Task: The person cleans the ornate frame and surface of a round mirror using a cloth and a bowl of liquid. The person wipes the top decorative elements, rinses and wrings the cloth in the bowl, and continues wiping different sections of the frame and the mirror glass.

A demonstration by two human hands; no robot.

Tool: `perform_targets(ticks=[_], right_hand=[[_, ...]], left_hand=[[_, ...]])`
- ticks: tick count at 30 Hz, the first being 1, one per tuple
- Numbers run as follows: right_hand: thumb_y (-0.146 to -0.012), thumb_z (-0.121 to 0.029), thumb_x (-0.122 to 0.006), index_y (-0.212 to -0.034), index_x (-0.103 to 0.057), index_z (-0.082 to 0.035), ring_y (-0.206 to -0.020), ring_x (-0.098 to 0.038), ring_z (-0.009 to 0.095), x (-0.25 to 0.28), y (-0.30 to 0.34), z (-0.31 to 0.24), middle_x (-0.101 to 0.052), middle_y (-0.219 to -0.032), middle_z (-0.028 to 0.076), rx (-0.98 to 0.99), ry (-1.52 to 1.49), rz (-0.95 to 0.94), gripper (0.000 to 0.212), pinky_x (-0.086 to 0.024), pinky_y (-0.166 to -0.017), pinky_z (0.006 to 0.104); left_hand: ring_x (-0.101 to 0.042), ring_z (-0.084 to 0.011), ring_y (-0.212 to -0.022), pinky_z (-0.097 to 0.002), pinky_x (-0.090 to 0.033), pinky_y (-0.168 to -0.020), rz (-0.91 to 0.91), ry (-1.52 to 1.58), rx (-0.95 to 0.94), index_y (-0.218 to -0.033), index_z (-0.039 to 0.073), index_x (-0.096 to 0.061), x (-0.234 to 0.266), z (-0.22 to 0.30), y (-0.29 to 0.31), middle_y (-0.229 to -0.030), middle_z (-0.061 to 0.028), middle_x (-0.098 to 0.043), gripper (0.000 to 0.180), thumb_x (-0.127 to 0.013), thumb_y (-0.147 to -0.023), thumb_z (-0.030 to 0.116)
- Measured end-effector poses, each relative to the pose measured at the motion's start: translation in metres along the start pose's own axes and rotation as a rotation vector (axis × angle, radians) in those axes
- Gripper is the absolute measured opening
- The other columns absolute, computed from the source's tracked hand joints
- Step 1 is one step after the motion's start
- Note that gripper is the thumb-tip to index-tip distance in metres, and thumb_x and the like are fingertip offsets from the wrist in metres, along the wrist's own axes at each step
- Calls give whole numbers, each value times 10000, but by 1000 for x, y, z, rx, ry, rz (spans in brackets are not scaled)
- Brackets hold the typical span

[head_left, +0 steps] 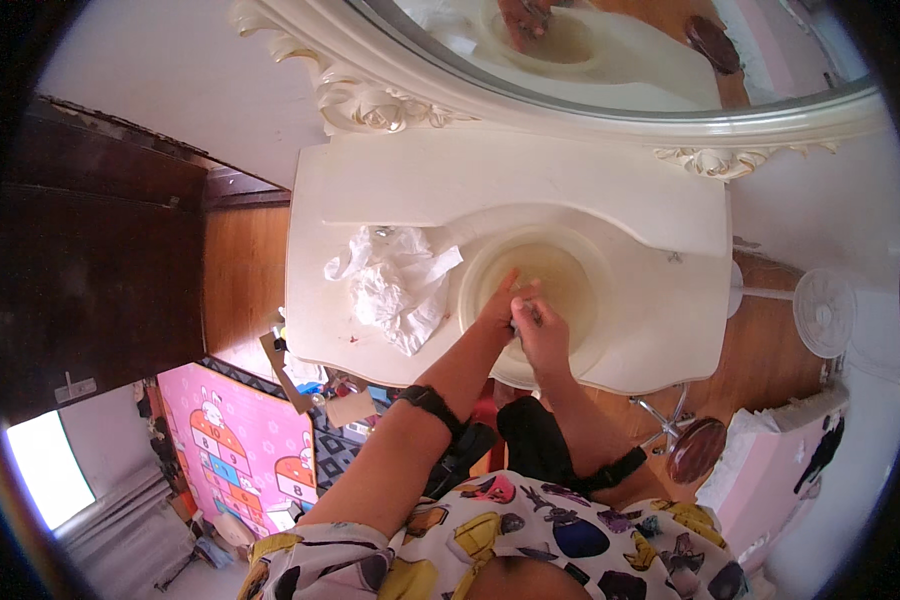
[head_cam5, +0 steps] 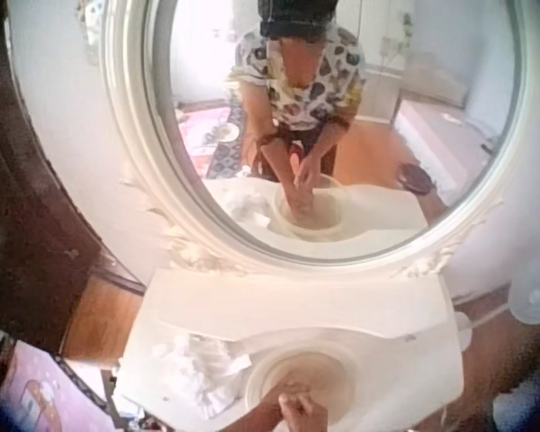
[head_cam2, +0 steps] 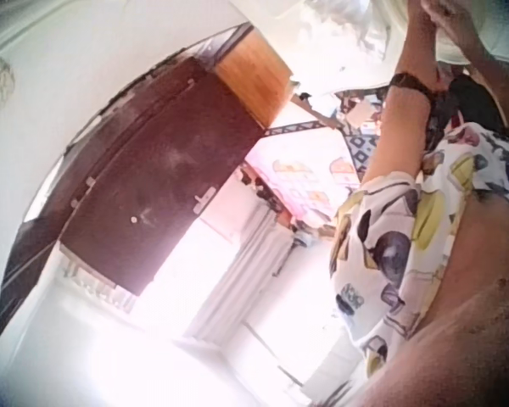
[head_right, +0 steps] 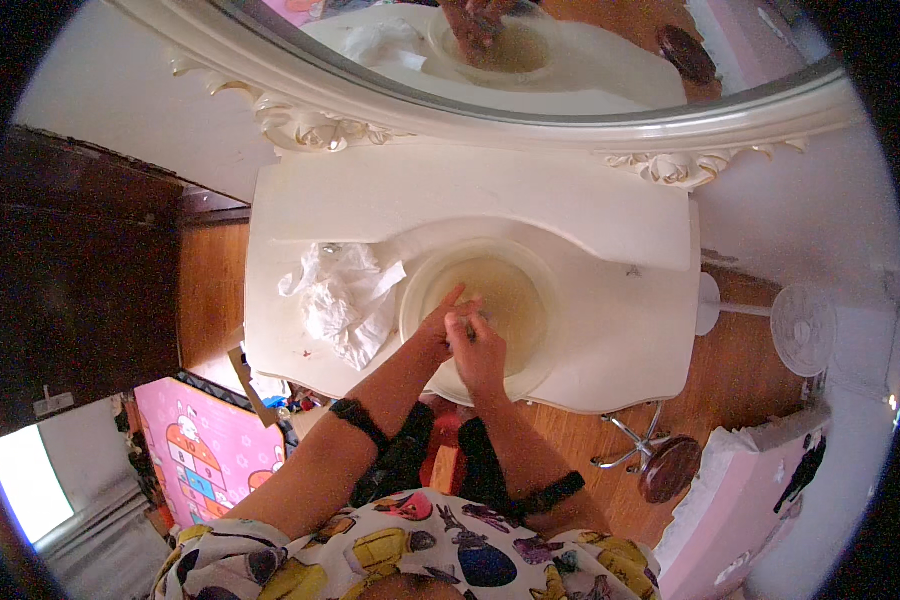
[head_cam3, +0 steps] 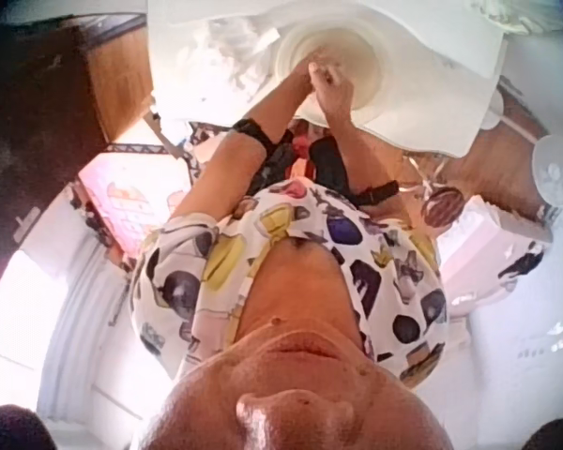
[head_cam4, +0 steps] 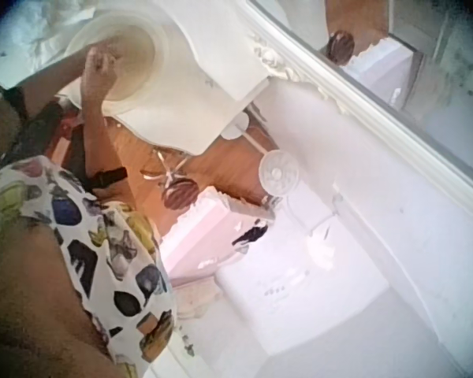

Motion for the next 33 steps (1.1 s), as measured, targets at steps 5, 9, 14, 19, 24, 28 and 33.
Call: perform_targets(ticks=[5,9,14,19,24,28,33], right_hand=[[-814,-241,-587,-627,-540,7,-455,-408,120,-5,12,-23,-428,-480,85,423,187,96,314,-355,-459,276],[-814,-265,-568,-604,-551,-20,-494,-549,304,-1,-15,-10,-541,-559,161,443,156,261,324,-388,-448,376],[-811,-172,-555,-886,-618,-41,-674,-597,294,27,-53,36,-599,-697,144,256,365,145,163,-461,-617,351],[-778,-173,-587,-933,-607,-40,-788,-592,286,28,-65,77,-617,-821,132,552,463,356,206,-455,-708,325],[-764,-148,-615,-912,-568,-42,-706,-561,185,7,-67,113,-582,-797,46,-328,-579,-66,188,-451,-673,277],[-775,-151,-613,-838,-566,-35,-628,-532,171,-11,-8,10,-562,-743,54,-99,-147,-7,140,-433,-595,282],[-809,-231,-567,-730,-529,-30,-645,-552,332,-6,19,-27,-547,-692,158,445,263,164,219,-428,-559,384]], left_hand=[[-529,-205,-869,-334,-451,-778,-185,-501,-546,-1014,80,-559,13,-9,-13,-923,-40,-570,258,-495,-859,276],[-548,-193,-842,-322,-440,-756,-103,-602,-399,-954,32,-583,-35,5,28,-926,-77,-581,265,-466,-861,251],[-529,-160,-743,-293,-429,-693,219,-277,-238,-923,18,-568,-47,15,45,-807,-51,-548,268,-463,-883,261],[-555,-206,-756,-321,-438,-774,311,-1308,-1167,-931,18,-556,18,0,13,-875,-65,-571,246,-488,-864,244],[-548,-185,-756,-338,-455,-712,146,-498,-370,-918,74,-555,-3,-13,-6,-888,-65,-562,238,-546,-832,295],[-542,-174,-663,-318,-470,-587,-157,162,-124,-991,90,-536,12,-3,-2,-802,-60,-566,319,-551,-832,365],[-505,-147,-573,-294,-449,-552,-121,-217,-68,-891,98,-548,-13,4,9,-737,-32,-547,299,-576,-808,385]])
Point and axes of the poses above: each hand's wrist, its own y-axis away from the middle knuckle, its own x-axis out of the back of the hand, z = x × y, the point moved 1 cm from there along -y, towards the middle knuckle
